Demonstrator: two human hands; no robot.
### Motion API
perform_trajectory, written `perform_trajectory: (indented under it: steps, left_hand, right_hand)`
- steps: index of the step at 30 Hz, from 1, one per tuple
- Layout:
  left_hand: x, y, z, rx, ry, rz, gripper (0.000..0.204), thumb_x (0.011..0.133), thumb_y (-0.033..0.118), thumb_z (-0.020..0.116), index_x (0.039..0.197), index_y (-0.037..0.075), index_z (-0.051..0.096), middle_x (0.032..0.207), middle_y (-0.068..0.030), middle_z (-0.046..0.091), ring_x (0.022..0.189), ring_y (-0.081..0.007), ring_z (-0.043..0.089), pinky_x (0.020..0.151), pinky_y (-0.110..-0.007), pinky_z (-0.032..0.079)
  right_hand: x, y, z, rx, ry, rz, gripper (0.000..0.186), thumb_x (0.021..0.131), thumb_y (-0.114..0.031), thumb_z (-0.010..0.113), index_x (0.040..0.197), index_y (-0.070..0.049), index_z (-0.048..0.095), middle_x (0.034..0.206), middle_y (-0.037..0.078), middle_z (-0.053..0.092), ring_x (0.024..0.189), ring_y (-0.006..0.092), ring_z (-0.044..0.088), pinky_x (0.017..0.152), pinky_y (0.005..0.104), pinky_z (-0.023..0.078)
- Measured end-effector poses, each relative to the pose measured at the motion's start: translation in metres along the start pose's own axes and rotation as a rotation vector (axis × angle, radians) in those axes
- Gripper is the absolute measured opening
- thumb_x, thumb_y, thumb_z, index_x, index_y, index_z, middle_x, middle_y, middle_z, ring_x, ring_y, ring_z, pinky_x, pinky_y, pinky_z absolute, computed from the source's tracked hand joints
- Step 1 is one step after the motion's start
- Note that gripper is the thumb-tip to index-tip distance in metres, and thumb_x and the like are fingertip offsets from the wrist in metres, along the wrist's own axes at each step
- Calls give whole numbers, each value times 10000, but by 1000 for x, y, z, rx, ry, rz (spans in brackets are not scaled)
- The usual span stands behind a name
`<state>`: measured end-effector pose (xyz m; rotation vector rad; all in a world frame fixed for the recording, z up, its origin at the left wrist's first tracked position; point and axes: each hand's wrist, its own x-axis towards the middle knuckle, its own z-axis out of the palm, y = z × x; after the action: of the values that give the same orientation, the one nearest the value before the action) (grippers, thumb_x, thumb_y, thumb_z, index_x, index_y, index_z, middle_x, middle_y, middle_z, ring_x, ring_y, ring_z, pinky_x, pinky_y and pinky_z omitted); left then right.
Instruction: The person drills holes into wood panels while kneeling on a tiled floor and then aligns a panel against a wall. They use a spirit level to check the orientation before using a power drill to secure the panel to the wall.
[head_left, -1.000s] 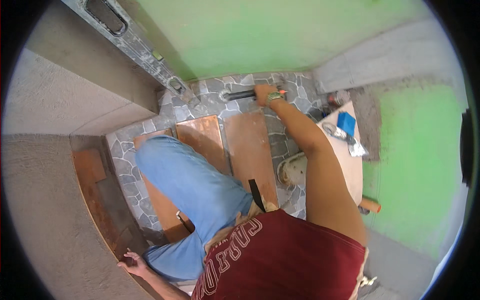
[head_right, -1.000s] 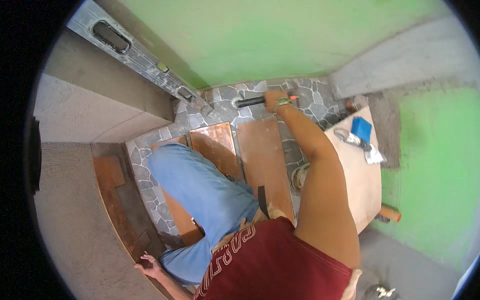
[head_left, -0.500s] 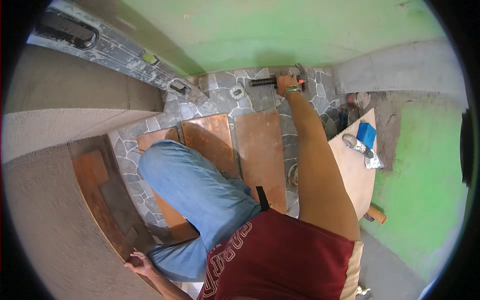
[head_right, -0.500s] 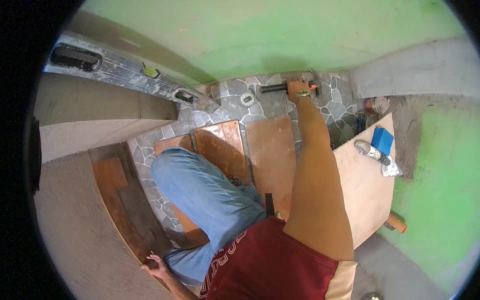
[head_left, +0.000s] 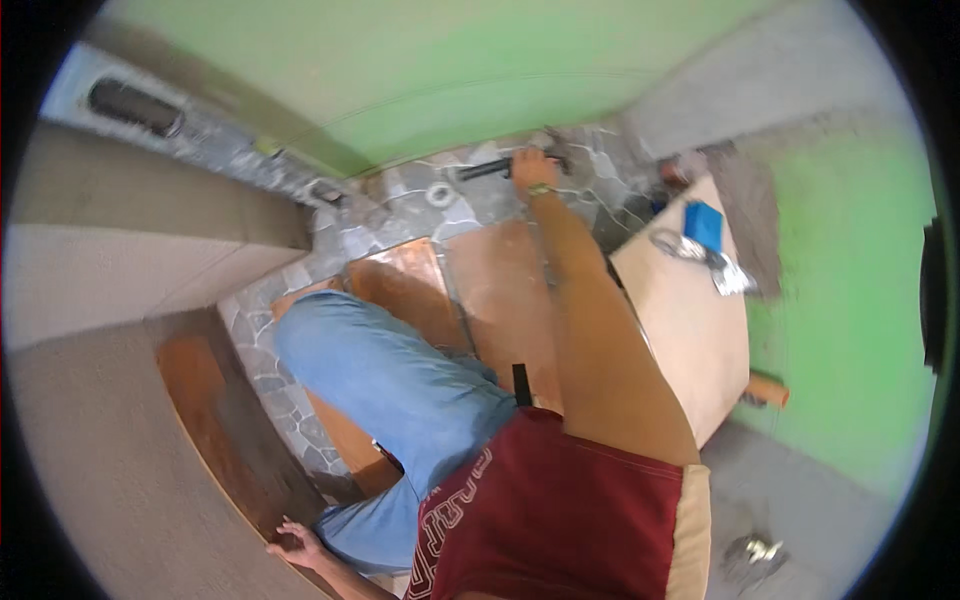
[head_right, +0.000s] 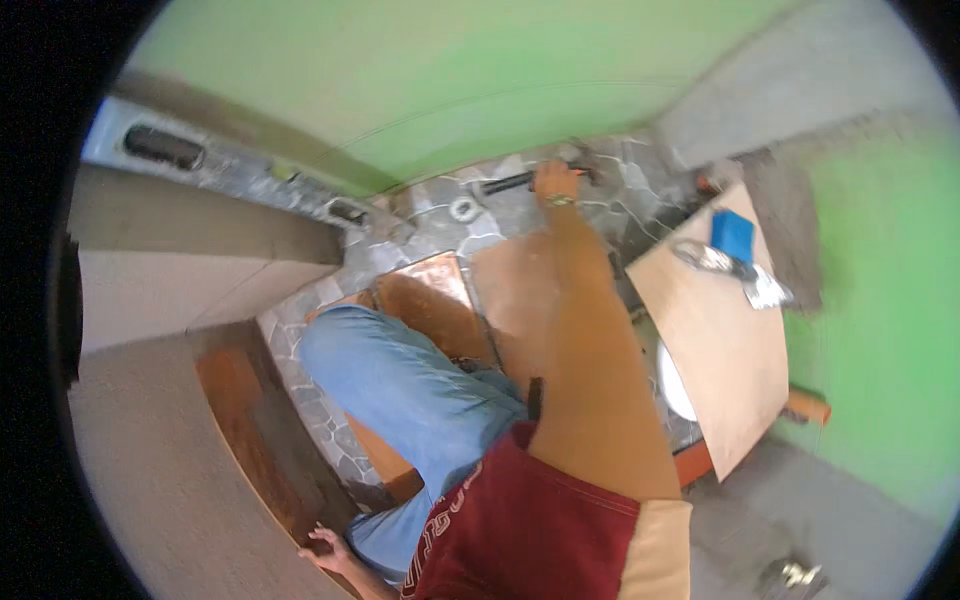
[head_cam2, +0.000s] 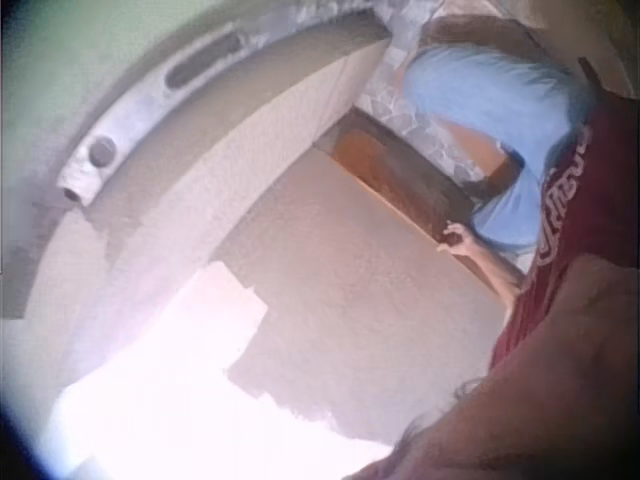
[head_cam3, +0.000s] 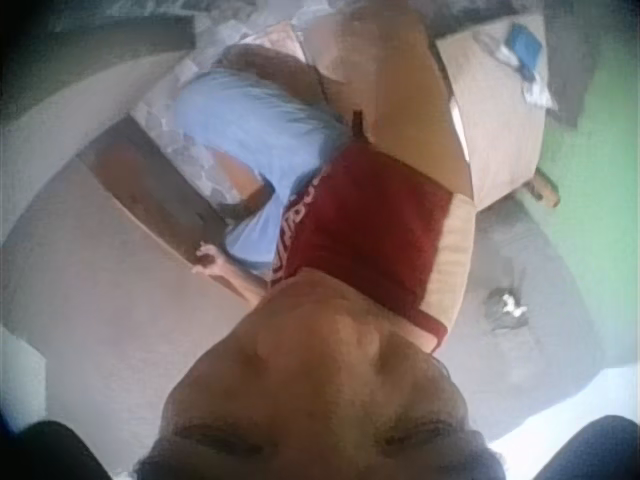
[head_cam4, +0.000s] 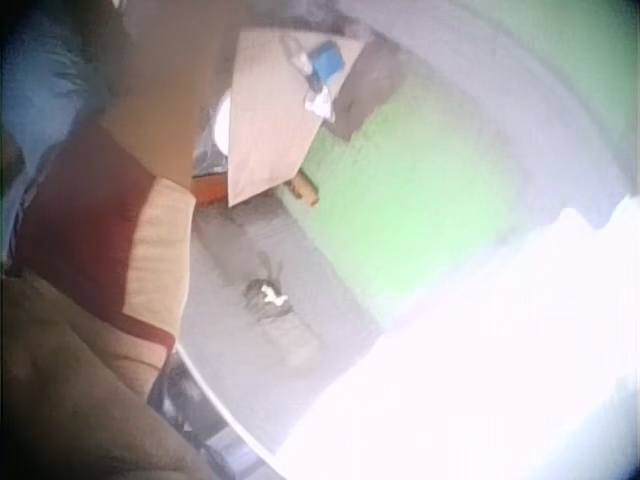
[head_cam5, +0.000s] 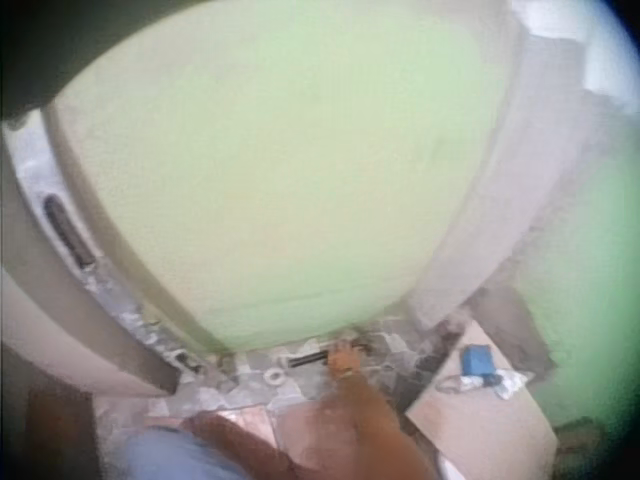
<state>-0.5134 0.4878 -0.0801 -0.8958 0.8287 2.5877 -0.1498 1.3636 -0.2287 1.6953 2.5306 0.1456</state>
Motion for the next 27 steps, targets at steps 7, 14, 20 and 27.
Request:
perform_trajectory:
  steps: [7,14,20,27]
  left_hand:
    - [1,1,-7,-131,167,99,1172,712,263,910,1493,-97,114,1319,-219,458,926,-268,652,861,-402,547]
    - [12,-1,-13,-54,114,116,968,742,261,886,1403,-94,275,1291,-266,476,845,-251,658,808,-400,574]
    - [12,-18,-4,-44,164,154,895,769,256,866,1377,-94,310,1173,-253,527,846,-258,629,830,-393,566]
    - [27,3,-29,-176,71,28,881,742,244,889,1346,-80,336,1027,-184,567,921,-258,616,846,-409,556]
  right_hand:
    - [-18,-38,-138,197,-267,-102,234,861,-159,583,1001,-67,747,1064,236,707,1006,345,703,868,523,546]
    - [-108,99,-304,6,-295,-6,243,710,-167,706,902,-24,746,956,234,718,936,378,711,777,485,573]
    - [-215,206,-247,-149,-328,-85,342,711,-144,696,1041,-62,661,1060,195,687,1025,371,655,825,499,532]
    - [-241,187,-229,-142,-112,-72,316,694,-95,665,1010,-84,663,1045,156,680,1023,338,644,882,495,483]
